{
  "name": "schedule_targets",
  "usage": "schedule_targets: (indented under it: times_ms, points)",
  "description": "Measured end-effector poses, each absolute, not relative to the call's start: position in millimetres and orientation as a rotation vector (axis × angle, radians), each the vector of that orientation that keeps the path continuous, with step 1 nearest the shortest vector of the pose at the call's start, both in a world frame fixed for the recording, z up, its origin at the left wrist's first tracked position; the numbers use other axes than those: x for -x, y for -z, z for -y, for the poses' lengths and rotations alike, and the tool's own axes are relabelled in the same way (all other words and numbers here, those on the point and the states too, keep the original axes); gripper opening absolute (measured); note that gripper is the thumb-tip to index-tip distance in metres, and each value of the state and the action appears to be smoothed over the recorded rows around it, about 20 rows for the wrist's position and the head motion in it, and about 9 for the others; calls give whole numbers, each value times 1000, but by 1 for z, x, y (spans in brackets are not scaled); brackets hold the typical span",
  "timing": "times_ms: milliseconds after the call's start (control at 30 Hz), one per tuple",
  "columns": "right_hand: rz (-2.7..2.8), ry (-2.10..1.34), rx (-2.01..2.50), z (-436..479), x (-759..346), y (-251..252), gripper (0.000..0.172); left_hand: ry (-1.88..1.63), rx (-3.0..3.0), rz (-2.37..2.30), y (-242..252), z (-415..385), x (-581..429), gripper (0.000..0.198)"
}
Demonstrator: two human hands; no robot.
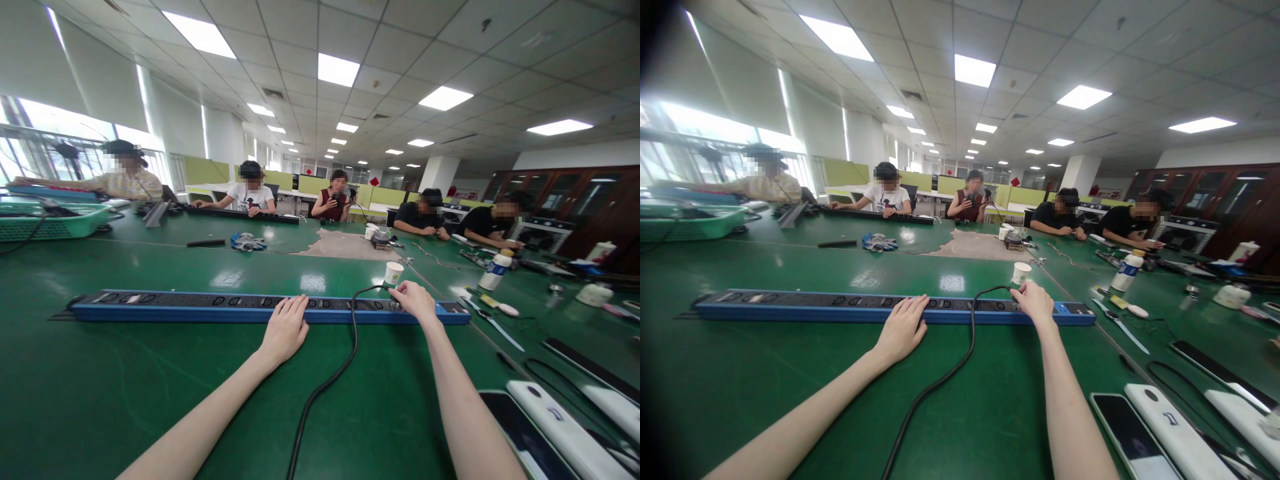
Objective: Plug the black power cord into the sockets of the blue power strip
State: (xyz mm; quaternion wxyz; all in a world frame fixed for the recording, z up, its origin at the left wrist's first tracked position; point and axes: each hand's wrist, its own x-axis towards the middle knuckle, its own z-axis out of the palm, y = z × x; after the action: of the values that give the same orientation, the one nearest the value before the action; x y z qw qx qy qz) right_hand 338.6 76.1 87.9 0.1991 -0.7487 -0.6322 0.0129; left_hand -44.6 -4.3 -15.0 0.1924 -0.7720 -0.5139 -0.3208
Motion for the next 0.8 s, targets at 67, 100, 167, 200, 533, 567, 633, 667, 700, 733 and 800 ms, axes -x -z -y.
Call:
schedule_targets:
  times_ms: [67,100,167,200,533,567,633,667,700,733,800]
  points:
    - [1754,-122,2061,-80,-342,-85,36,891,2173,1445,15,5,45,56]
    - [1743,-199,2038,-82,-345,-85,35,888,2176,1447,14,5,45,56]
    - [1685,-330,1986,-84,-351,-85,37,888,2178,1448,14,5,45,56]
    - [1638,-350,1970,-84,-355,-87,39,891,2178,1448,14,5,45,56]
    - [1602,-275,1893,-65,-390,-108,30,910,2175,1438,13,5,44,57]
    - [1694,-325,1867,-63,-392,-108,30,905,2173,1440,14,5,44,57]
    - [1894,-363,1803,-59,-391,-106,31,897,2168,1446,15,5,44,56]
    - [1984,-343,1771,-58,-390,-105,30,894,2167,1448,15,5,44,56]
    - [2052,-303,1749,-57,-387,-104,29,892,2168,1447,16,5,44,57]
    - [2094,-253,1746,-57,-383,-103,27,892,2168,1447,16,4,45,57]
    - [2129,-162,1790,-58,-373,-99,24,894,2170,1442,16,4,45,57]
